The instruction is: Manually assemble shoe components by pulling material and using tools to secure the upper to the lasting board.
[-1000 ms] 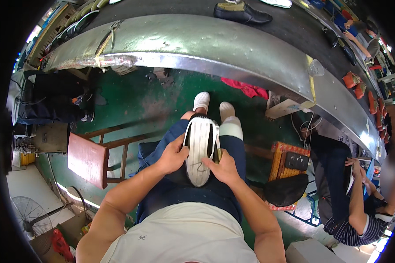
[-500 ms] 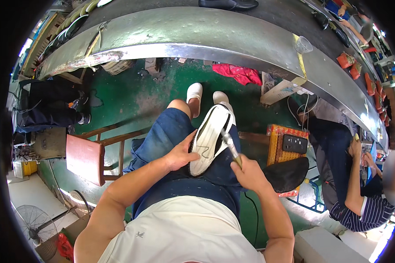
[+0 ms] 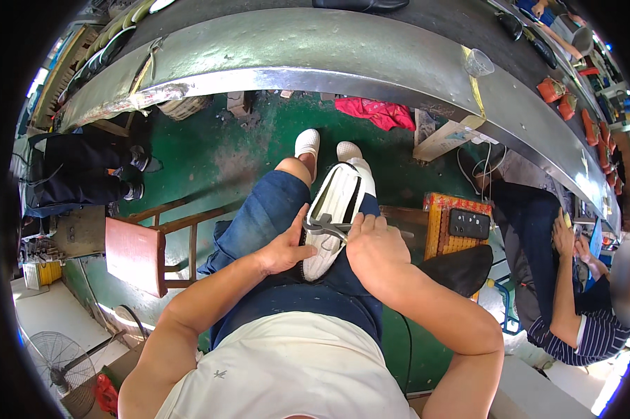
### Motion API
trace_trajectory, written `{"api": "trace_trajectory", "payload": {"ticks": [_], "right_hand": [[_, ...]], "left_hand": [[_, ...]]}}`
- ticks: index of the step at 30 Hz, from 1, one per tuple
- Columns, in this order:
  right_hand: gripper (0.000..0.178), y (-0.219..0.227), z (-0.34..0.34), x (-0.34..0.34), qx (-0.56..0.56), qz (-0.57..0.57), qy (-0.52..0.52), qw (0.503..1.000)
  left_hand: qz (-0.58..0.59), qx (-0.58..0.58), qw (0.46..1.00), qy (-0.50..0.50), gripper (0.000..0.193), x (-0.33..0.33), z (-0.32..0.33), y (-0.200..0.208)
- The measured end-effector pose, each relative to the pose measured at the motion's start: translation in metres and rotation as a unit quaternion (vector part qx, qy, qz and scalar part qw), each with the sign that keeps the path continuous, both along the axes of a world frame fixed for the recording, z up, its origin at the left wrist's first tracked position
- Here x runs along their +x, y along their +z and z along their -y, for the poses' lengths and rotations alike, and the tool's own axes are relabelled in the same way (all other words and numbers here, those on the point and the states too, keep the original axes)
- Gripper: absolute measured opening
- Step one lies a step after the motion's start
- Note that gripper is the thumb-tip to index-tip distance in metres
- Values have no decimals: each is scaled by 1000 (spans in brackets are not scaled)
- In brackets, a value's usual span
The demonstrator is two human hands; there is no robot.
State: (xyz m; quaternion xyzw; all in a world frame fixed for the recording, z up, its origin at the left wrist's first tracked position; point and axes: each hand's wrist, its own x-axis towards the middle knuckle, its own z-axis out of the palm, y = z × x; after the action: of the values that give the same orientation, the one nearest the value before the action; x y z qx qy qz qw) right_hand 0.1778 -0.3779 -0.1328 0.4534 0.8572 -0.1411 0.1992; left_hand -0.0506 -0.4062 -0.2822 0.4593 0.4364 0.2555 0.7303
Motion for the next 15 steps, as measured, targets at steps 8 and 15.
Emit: {"api": "trace_trajectory", "payload": {"ticks": [8,15], "right_hand": [[25,0,-27,0,-228,-106,-2,968],[32,-43,21,-12,-166,-244,-125,947]], "left_hand": [[296,-194,931,91,92,-11,-4,-2],[73,-188,937,285,75,20,-21,11]]}}
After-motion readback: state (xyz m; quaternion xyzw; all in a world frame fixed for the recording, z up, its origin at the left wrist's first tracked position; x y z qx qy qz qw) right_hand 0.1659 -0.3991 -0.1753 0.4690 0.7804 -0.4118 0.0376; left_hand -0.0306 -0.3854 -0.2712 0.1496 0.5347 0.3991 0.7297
